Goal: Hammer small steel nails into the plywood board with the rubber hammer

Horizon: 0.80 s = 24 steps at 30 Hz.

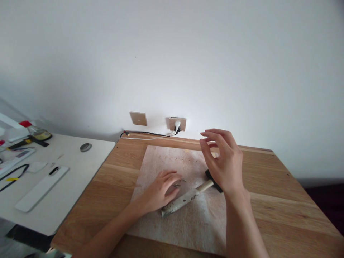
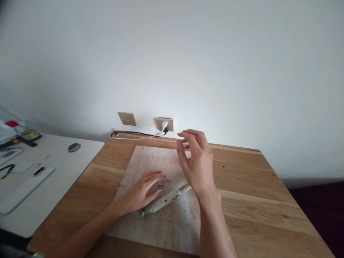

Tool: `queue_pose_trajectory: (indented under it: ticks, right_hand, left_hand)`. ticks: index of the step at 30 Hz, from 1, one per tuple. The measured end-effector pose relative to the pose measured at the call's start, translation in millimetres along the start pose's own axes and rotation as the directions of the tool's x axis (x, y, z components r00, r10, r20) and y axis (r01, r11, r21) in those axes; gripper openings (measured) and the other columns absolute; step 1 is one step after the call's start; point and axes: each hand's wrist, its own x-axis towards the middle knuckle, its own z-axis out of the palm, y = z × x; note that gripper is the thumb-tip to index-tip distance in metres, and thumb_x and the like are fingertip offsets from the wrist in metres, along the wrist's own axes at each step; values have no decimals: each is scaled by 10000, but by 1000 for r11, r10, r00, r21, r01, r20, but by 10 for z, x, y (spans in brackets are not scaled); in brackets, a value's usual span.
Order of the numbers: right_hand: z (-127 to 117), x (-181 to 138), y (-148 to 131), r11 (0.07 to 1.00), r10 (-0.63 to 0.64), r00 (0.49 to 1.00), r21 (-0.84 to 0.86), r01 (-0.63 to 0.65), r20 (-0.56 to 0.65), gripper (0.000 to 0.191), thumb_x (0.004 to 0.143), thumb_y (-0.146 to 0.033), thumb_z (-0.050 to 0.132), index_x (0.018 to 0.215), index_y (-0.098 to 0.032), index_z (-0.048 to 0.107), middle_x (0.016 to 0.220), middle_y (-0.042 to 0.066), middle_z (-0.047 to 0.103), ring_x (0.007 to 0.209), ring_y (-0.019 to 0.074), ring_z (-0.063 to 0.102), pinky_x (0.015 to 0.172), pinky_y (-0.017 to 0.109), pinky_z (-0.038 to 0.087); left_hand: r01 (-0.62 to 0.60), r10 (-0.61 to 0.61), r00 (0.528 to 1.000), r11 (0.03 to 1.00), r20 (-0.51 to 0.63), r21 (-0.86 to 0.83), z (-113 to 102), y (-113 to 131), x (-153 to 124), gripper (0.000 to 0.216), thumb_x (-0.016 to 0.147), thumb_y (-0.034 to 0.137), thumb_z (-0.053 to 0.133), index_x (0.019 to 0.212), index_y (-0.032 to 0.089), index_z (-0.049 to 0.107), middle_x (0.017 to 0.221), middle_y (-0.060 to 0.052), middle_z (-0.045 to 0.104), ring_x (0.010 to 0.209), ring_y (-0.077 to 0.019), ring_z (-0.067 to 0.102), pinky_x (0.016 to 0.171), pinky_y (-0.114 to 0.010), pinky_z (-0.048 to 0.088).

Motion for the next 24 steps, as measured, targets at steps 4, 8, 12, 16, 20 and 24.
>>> queue_pose_trajectory:
  ticks: [4, 8, 12, 16, 20, 24]
  right_hand:
    - [-105, 2, -77, 999, -16, 999, -35, 14, -37, 156, 1032, -231, 617, 1125, -206, 740, 1181, 91, 695, 852, 160, 732, 713, 327, 658]
    - [-222, 12, -150, 998, -7, 996, -69, 0, -89, 137, 1041, -247, 620, 1110, -219, 735, 1139, 74, 726, 834, 163, 726, 765, 348, 630]
    - [-317, -125, -37, 985, 5, 999, -173, -13, -46, 146, 1040, -302, 626, 1081, -213, 734, 1055, 64, 753, 777, 178, 726, 730, 355, 601]
    - [-456, -719, 201, 947, 123, 992, -300, -114, 12, 247, 1032, -414, 600, 1073, -208, 729, 1045, 90, 739, 780, 221, 726, 572, 326, 548]
    - [-660, -1626, 434, 788, 408, 913, -508, -349, 5, 457, 990, -604, 522, 1095, -208, 725, 1096, 148, 736, 848, 332, 731, 689, 473, 599]
    - [-764, -2220, 558, 625, 671, 738, -583, -518, 63, 676, 913, -755, 445, 1250, -230, 705, 1211, 176, 763, 1119, 490, 699, 927, 663, 553]
  left_hand:
    - [201, -181, 967, 974, -177, 103, -201, -166, -497, 308, 1008, 333, 541, 1279, 306, 686, 1412, -50, 684, 1400, -235, 579, 1267, -465, 460]
    - [469, -372, 814, 874, -446, 128, -371, -447, -1000, 337, 976, 433, 527, 1198, 257, 709, 1302, -88, 723, 1275, -301, 654, 1179, -561, 545]
    - [543, -443, 743, 837, -501, 66, -445, -537, -1357, 383, 956, 516, 542, 1185, 263, 717, 1233, -76, 750, 1228, -316, 682, 1159, -587, 570]
    - [546, -506, 729, 836, -461, -54, -395, -437, -1470, 416, 960, 510, 545, 1251, 258, 705, 1294, -84, 736, 1277, -299, 667, 1197, -574, 549]
    - [514, -531, 757, 844, -381, -153, -324, -287, -1401, 440, 964, 500, 554, 1305, 256, 685, 1352, -110, 715, 1326, -301, 645, 1218, -569, 528]
    - [492, -544, 771, 839, -331, -231, -297, -167, -1337, 477, 967, 527, 560, 1348, 258, 658, 1378, -127, 700, 1355, -298, 626, 1230, -554, 512]
